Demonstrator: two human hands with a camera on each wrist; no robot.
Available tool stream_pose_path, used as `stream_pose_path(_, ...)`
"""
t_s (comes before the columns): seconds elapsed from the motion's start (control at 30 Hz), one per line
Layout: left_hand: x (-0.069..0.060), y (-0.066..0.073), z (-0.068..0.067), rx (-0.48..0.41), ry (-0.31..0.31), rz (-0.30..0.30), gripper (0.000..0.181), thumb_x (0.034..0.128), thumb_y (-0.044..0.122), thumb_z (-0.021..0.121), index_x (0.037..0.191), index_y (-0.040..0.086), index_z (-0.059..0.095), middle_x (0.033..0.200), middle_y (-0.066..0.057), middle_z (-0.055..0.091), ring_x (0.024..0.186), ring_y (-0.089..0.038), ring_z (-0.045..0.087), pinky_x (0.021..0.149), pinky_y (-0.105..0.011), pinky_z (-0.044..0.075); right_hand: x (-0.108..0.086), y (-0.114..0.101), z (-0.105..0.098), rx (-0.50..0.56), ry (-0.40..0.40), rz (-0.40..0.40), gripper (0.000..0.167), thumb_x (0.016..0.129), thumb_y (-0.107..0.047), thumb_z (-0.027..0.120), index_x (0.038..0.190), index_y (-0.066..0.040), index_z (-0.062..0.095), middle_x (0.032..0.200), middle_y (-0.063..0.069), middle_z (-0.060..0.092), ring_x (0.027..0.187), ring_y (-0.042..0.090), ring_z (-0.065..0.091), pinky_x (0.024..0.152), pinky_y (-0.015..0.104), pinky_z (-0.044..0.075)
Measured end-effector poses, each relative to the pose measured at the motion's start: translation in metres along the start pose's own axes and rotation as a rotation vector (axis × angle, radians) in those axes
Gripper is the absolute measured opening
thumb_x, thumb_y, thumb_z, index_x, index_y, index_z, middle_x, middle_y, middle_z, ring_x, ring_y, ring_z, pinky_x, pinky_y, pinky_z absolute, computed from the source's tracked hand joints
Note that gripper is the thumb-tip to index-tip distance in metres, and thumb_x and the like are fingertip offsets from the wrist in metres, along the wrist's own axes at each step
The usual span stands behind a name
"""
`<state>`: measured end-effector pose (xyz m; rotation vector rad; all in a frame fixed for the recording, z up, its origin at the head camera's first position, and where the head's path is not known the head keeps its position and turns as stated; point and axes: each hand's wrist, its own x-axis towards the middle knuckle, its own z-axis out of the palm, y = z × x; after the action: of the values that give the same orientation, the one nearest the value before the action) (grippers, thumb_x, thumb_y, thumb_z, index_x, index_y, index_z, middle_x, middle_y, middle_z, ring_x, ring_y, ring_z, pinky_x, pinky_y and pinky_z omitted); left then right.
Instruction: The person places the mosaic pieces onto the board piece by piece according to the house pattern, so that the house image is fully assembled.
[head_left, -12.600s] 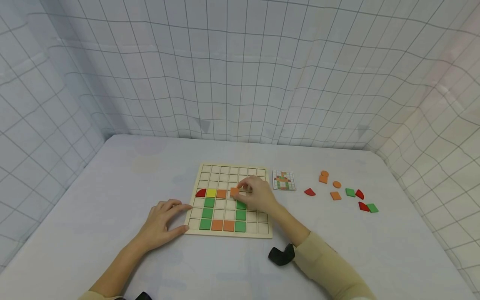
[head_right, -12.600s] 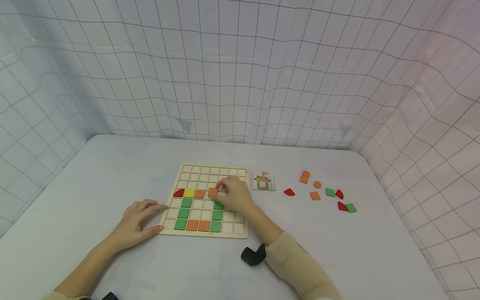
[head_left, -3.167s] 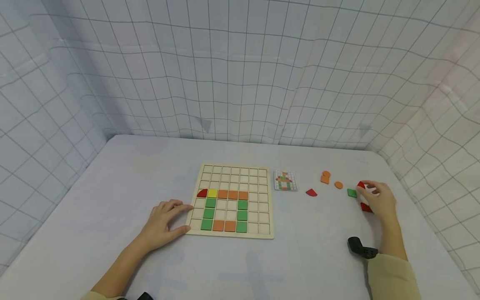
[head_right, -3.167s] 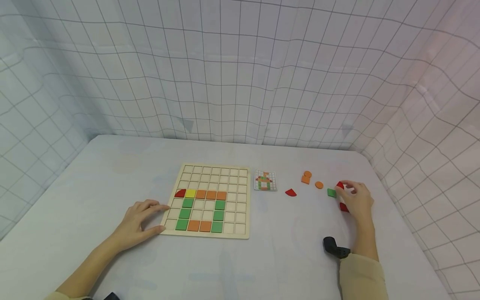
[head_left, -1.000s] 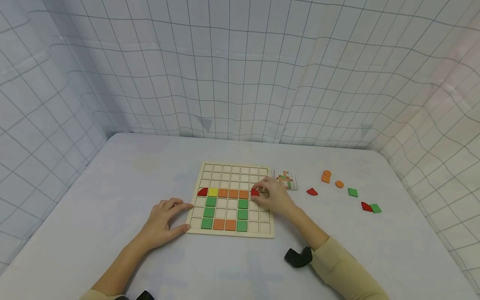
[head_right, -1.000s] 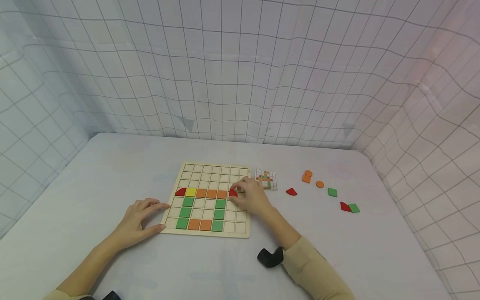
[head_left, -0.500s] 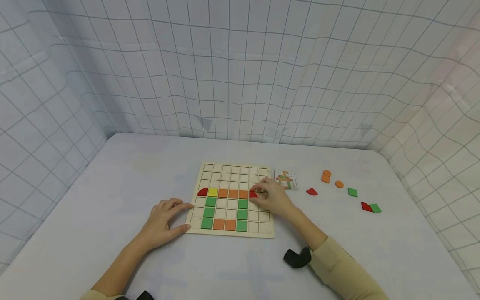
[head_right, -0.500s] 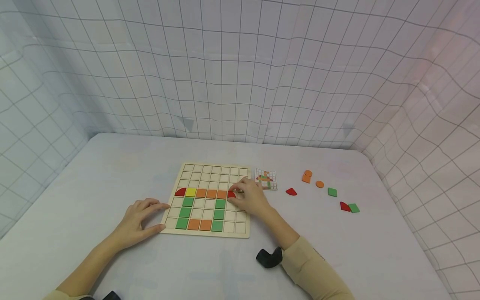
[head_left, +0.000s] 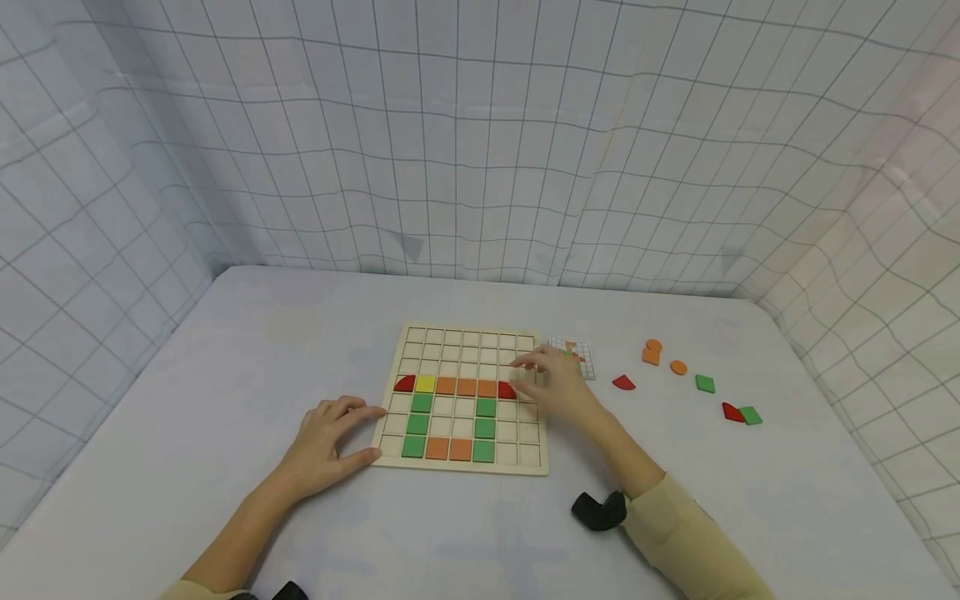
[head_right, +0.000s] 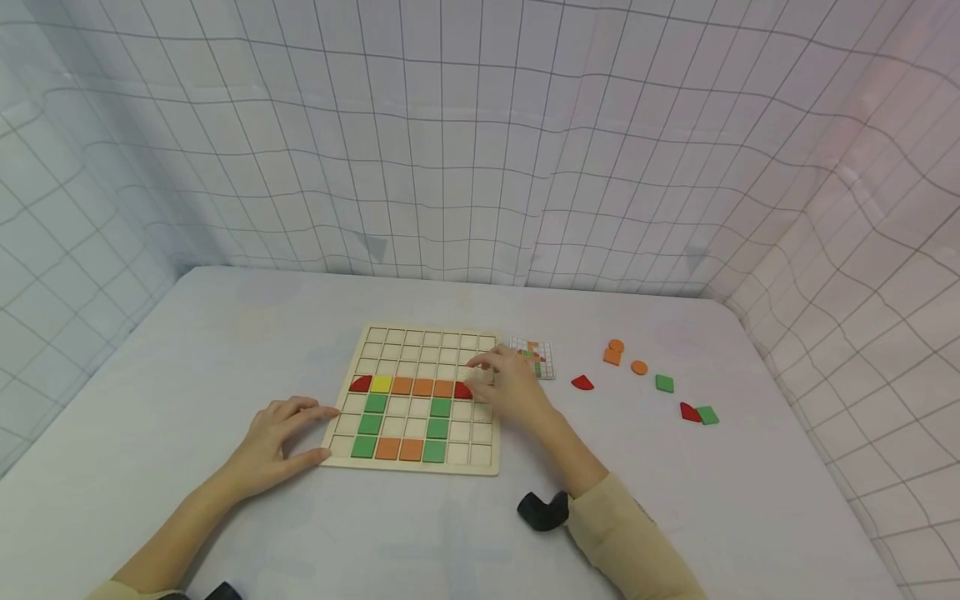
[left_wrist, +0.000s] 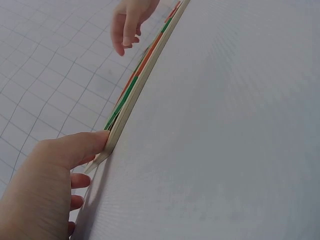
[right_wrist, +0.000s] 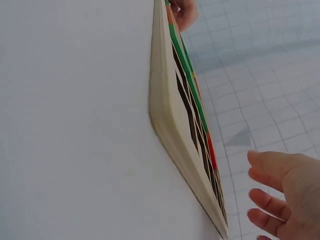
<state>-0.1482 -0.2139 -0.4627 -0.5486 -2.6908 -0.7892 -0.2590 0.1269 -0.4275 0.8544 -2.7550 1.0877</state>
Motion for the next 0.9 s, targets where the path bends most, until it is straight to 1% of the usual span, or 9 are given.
stream_pose_path(0.13,0.000,0.000,0.000,0.001,-0.003,-0.006,0.046,0.0715,0.033,0.073,0.113,0.019,0.061,0.108,-0.003,0.052,0.097,-0.023,0.043,0.077,-0.041,0.028,-0.001,0.011,-0.020,0.014,0.072,-0.011,0.026,0.081,-0.017,0.069,0.105,-0.006,0.065,0.095,0.010,0.058,0.085,0.025,0.053,0.072,0.037,0.043)
stream_pose_path(0.2,0.000,0.000,0.000,0.001,-0.004,-0.008,0.046,0.0716,0.033,0.073,0.113,0.019,0.061,0.108,-0.003,0.052,0.096,-0.023,0.043,0.077,-0.041,0.028,-0.003,0.020,-0.031,0.020,0.097,-0.009,0.026,0.081,-0.014,0.069,0.106,-0.005,0.065,0.096,0.012,0.058,0.085,0.027,0.053,0.071,0.038,0.043)
stream_pose_path(0.33,0.000,0.000,0.000,0.004,-0.006,-0.010,0.045,0.0719,0.033,0.073,0.113,0.019,0.061,0.108,-0.003,0.052,0.096,-0.022,0.043,0.077,-0.042,0.028,-0.012,0.040,-0.053,0.031,0.105,0.015,0.028,0.082,-0.011,0.068,0.109,-0.004,0.063,0.098,0.014,0.057,0.087,0.027,0.050,0.071,0.039,0.042)
stream_pose_path(0.53,0.000,0.001,-0.001,0.009,-0.005,-0.014,0.045,0.0720,0.033,0.073,0.113,0.019,0.061,0.108,-0.003,0.052,0.096,-0.023,0.043,0.077,-0.042,0.029,-0.029,0.070,-0.081,0.015,0.063,0.132,0.031,0.086,-0.016,0.064,0.116,-0.010,0.060,0.105,0.010,0.053,0.095,0.025,0.046,0.074,0.038,0.039)
stream_pose_path(0.63,0.001,0.001,0.000,0.010,-0.006,-0.015,0.045,0.0720,0.032,0.073,0.113,0.019,0.061,0.108,-0.003,0.052,0.096,-0.023,0.043,0.077,-0.042,0.029,-0.037,0.084,-0.091,0.023,0.042,0.165,0.030,0.087,-0.017,0.063,0.116,-0.010,0.059,0.108,0.011,0.053,0.097,0.026,0.045,0.076,0.040,0.039)
stream_pose_path(0.7,0.001,0.001,-0.001,0.009,-0.006,-0.016,0.045,0.0716,0.032,0.073,0.113,0.019,0.061,0.108,-0.003,0.052,0.096,-0.023,0.043,0.078,-0.042,0.029,-0.041,0.091,-0.095,0.025,0.027,0.173,0.029,0.087,-0.017,0.062,0.116,-0.009,0.060,0.108,0.011,0.053,0.097,0.026,0.045,0.078,0.040,0.038)
stream_pose_path(0.77,0.001,0.001,-0.001,0.008,-0.006,-0.016,0.045,0.0714,0.032,0.073,0.113,0.019,0.061,0.107,-0.003,0.052,0.096,-0.023,0.043,0.078,-0.042,0.029,-0.045,0.098,-0.098,0.029,0.009,0.164,0.028,0.087,-0.014,0.062,0.114,-0.008,0.060,0.106,0.012,0.053,0.096,0.026,0.046,0.078,0.040,0.039)
stream_pose_path(0.9,0.000,0.001,0.000,0.009,-0.004,-0.015,0.045,0.0712,0.032,0.073,0.113,0.019,0.061,0.107,-0.003,0.052,0.096,-0.023,0.043,0.078,-0.042,0.029,-0.052,0.108,-0.101,0.036,-0.042,0.157,0.026,0.086,-0.009,0.063,0.112,-0.007,0.062,0.101,0.010,0.051,0.093,0.024,0.046,0.075,0.034,0.041)
